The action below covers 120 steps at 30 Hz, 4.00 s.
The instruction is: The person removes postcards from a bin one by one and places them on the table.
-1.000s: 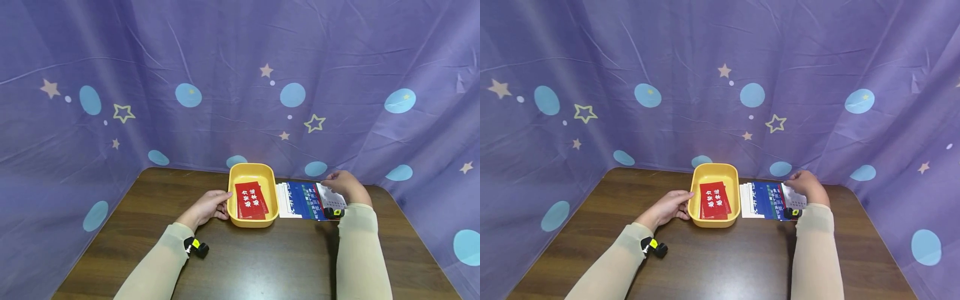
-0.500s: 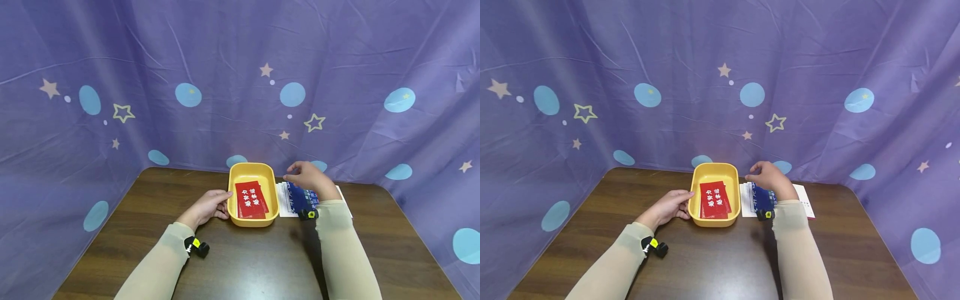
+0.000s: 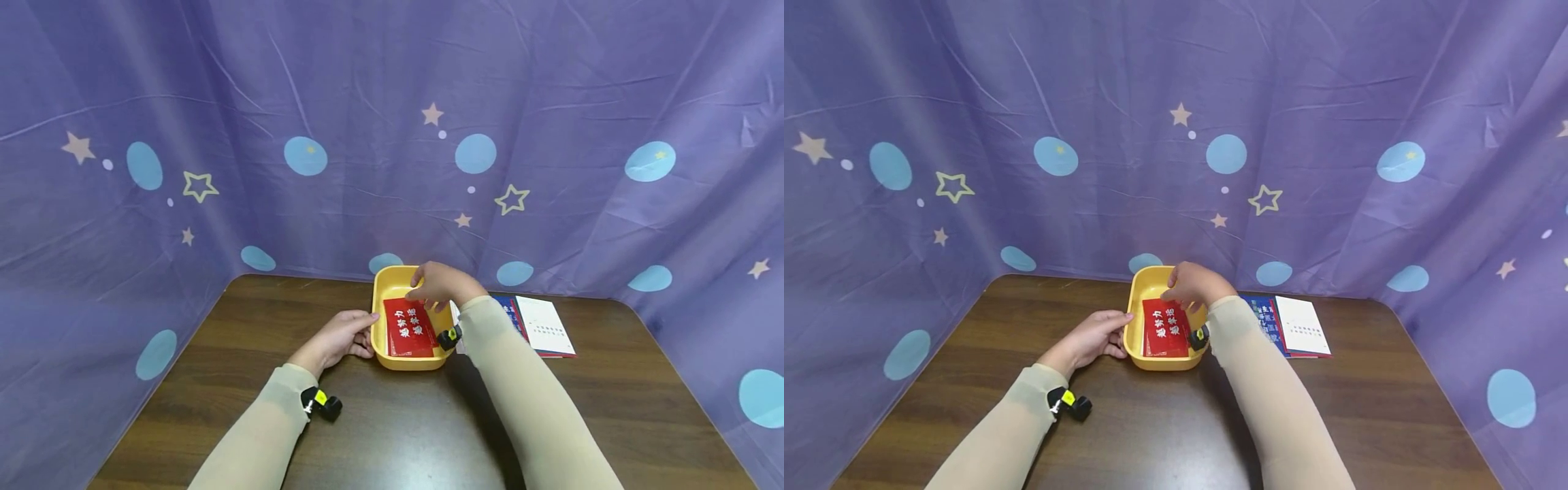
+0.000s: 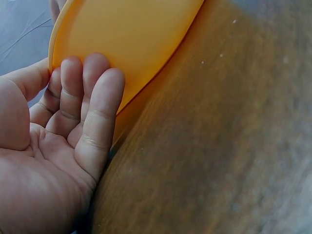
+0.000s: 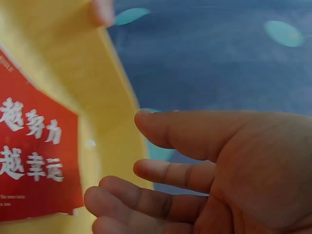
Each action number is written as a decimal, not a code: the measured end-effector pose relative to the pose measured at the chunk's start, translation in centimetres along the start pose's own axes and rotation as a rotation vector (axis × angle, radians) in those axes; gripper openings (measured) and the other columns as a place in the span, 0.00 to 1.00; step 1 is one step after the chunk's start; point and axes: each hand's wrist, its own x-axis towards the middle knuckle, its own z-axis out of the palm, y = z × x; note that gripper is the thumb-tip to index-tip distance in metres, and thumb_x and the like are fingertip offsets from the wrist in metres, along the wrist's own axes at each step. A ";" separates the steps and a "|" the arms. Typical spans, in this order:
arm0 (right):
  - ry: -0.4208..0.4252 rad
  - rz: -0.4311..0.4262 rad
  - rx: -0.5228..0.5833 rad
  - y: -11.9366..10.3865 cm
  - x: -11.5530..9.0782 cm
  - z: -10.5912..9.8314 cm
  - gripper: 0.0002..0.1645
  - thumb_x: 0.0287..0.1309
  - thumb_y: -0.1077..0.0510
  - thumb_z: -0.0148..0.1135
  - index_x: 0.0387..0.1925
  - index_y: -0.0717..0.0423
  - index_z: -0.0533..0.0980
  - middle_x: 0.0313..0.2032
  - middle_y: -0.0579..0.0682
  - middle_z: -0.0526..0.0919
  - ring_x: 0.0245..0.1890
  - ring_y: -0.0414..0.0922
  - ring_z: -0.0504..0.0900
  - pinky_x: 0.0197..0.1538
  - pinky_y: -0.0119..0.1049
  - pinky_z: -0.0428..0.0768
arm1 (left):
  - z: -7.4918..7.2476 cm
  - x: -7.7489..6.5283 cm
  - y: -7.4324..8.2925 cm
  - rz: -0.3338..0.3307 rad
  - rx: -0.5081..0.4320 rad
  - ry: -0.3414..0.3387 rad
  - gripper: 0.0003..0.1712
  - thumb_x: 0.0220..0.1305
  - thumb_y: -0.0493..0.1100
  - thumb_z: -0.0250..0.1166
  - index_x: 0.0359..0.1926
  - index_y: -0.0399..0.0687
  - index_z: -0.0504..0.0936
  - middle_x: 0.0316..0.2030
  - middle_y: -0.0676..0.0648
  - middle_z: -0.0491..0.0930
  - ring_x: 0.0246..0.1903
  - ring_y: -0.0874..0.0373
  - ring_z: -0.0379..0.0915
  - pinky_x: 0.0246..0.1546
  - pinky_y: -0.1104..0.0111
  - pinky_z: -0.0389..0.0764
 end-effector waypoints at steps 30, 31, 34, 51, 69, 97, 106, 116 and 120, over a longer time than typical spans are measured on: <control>0.141 0.084 -0.338 -0.7 2.8 3.8 0.18 0.48 0.58 0.87 0.36 0.61 0.86 0.34 0.54 0.90 0.32 0.49 0.87 0.37 0.42 0.92 | -0.3 0.3 -0.3 0.004 -0.004 -0.005 0.19 0.80 0.51 0.61 0.41 0.38 0.80 0.22 0.49 0.81 0.21 0.55 0.82 0.25 0.64 0.91; 0.154 0.082 -0.328 -0.7 2.7 3.5 0.18 0.48 0.59 0.87 0.36 0.62 0.85 0.35 0.54 0.89 0.33 0.49 0.87 0.38 0.43 0.92 | -0.3 0.3 -0.3 0.003 -0.005 -0.006 0.19 0.80 0.51 0.61 0.41 0.37 0.80 0.22 0.49 0.81 0.21 0.55 0.82 0.25 0.64 0.91; 0.199 0.051 -0.329 -0.6 2.3 2.8 0.16 0.49 0.60 0.85 0.32 0.60 0.83 0.32 0.51 0.85 0.32 0.47 0.82 0.41 0.41 0.89 | -0.3 0.2 -0.3 0.004 -0.008 -0.008 0.20 0.80 0.51 0.61 0.43 0.35 0.80 0.23 0.49 0.81 0.22 0.55 0.82 0.26 0.64 0.92; 0.353 -0.158 0.292 4.5 -2.3 -1.7 0.18 0.71 0.61 0.69 0.58 0.64 0.81 0.44 0.65 0.92 0.34 0.48 0.90 0.38 0.40 0.91 | -0.3 0.3 -0.3 -0.009 -0.014 -0.002 0.19 0.80 0.51 0.62 0.42 0.37 0.81 0.23 0.48 0.82 0.22 0.54 0.82 0.26 0.64 0.92; 0.613 -0.051 0.283 12.4 -8.6 -7.3 0.32 0.74 0.58 0.66 0.74 0.62 0.72 0.52 0.74 0.88 0.36 0.52 0.91 0.35 0.42 0.93 | -0.1 0.3 -0.2 0.003 -0.016 0.000 0.21 0.80 0.51 0.62 0.44 0.33 0.80 0.23 0.49 0.82 0.21 0.55 0.82 0.26 0.64 0.91; 0.522 0.415 0.292 24.7 -10.8 -8.0 0.36 0.72 0.58 0.54 0.77 0.69 0.63 0.60 0.76 0.73 0.35 0.53 0.84 0.31 0.42 0.89 | -0.3 0.2 -0.1 0.001 -0.009 -0.006 0.21 0.80 0.51 0.62 0.43 0.33 0.79 0.22 0.49 0.81 0.22 0.55 0.82 0.26 0.64 0.92; 0.451 0.458 0.239 25.6 -10.4 -7.3 0.36 0.72 0.55 0.55 0.73 0.72 0.66 0.60 0.77 0.74 0.45 0.59 0.82 0.38 0.44 0.89 | -0.2 0.2 -0.1 -0.005 -0.013 -0.009 0.21 0.80 0.51 0.61 0.43 0.33 0.79 0.22 0.49 0.81 0.21 0.55 0.82 0.26 0.64 0.92; 0.364 0.575 0.197 25.0 -10.6 -6.8 0.59 0.63 0.38 0.73 0.76 0.74 0.59 0.65 0.78 0.69 0.61 0.71 0.74 0.58 0.60 0.88 | -0.3 0.2 -0.2 0.000 -0.016 -0.010 0.21 0.80 0.50 0.61 0.44 0.32 0.79 0.22 0.49 0.81 0.21 0.55 0.82 0.26 0.64 0.92; 0.358 0.589 0.213 24.8 -10.2 -6.5 0.59 0.59 0.40 0.77 0.75 0.72 0.60 0.65 0.77 0.71 0.60 0.70 0.76 0.56 0.59 0.89 | -0.3 0.2 -0.2 -0.010 -0.022 -0.004 0.21 0.80 0.50 0.62 0.44 0.32 0.79 0.22 0.49 0.81 0.21 0.54 0.82 0.26 0.64 0.92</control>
